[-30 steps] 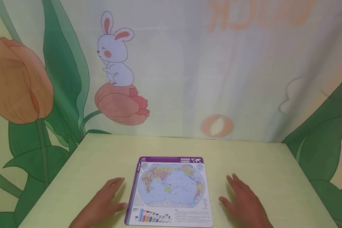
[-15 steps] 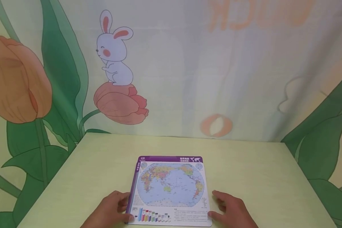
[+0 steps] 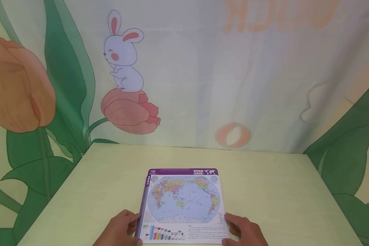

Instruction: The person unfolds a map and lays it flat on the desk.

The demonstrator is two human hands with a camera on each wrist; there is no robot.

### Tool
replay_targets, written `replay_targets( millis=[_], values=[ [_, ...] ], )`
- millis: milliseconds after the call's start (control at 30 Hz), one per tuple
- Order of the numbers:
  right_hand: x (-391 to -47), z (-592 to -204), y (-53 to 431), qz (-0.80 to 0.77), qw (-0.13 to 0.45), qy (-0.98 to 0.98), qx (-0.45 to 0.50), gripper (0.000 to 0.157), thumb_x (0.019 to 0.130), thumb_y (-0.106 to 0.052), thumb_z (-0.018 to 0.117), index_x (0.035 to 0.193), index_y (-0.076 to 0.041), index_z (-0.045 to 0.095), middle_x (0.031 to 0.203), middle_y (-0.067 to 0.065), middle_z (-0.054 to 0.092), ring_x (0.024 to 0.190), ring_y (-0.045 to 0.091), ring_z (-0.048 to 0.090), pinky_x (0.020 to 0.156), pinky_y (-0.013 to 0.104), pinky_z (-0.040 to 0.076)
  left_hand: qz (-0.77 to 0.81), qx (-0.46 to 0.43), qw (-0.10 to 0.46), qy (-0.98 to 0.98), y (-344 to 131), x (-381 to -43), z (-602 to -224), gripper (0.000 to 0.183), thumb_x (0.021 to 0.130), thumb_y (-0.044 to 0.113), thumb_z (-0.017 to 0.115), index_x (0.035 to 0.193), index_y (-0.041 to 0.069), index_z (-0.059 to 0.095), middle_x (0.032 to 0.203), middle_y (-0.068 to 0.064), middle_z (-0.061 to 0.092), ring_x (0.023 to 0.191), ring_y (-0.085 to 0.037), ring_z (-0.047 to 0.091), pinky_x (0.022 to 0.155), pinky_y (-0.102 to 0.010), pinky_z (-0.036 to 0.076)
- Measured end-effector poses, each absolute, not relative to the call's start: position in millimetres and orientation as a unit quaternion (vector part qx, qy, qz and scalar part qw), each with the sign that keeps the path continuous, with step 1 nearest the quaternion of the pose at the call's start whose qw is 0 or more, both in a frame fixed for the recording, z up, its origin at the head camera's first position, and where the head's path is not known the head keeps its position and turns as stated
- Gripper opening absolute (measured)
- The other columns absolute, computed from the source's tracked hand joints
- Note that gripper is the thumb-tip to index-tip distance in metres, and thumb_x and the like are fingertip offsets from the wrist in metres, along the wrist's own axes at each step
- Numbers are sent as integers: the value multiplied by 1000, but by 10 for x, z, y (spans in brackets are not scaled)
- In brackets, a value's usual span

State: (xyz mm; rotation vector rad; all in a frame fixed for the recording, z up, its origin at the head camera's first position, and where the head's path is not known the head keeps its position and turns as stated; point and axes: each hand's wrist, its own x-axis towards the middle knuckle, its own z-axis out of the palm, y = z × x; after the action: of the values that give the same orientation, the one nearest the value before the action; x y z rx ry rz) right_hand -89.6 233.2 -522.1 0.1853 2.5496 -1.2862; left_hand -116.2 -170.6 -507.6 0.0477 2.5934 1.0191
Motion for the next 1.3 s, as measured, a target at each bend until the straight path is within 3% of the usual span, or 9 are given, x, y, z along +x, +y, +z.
replay_targets(
  millis=[133,433,1000,1300],
  values=[
    [-859,-5224,2346,-451,137,881,30,96,69,-28,99,149,3,56,142,19,65,124,36,70,93,30,61,368,40,169,913,-1725,-1147,-5078,80,72,9,98,139,-12,61,111,-8,58,94,-20,57,85,-33,60],
    [-907,-5226,2215,-426,144,890,73,88,72,-18,96,149,0,57,148,17,62,125,33,70,92,31,61,363,76,147,917,-1751,-1141,-5090,71,72,9,97,132,-13,66,110,-7,56,93,-21,53,78,-27,52],
    [-956,-5179,2184,-388,134,910,57,84,71,-16,97,146,-1,62,139,14,68,120,29,72,89,27,61,365,44,182,912,-1719,-1165,-5061,69,76,8,94,135,-11,65,118,-7,57,98,-22,55,83,-30,56],
    [-1001,-5174,2309,-390,122,913,4,78,75,-15,95,145,-4,63,138,14,69,117,22,71,90,27,61,367,111,157,910,-1744,-1121,-5091,59,77,7,94,126,-15,69,100,-5,51,87,-18,48,74,-24,44]
  ],
)
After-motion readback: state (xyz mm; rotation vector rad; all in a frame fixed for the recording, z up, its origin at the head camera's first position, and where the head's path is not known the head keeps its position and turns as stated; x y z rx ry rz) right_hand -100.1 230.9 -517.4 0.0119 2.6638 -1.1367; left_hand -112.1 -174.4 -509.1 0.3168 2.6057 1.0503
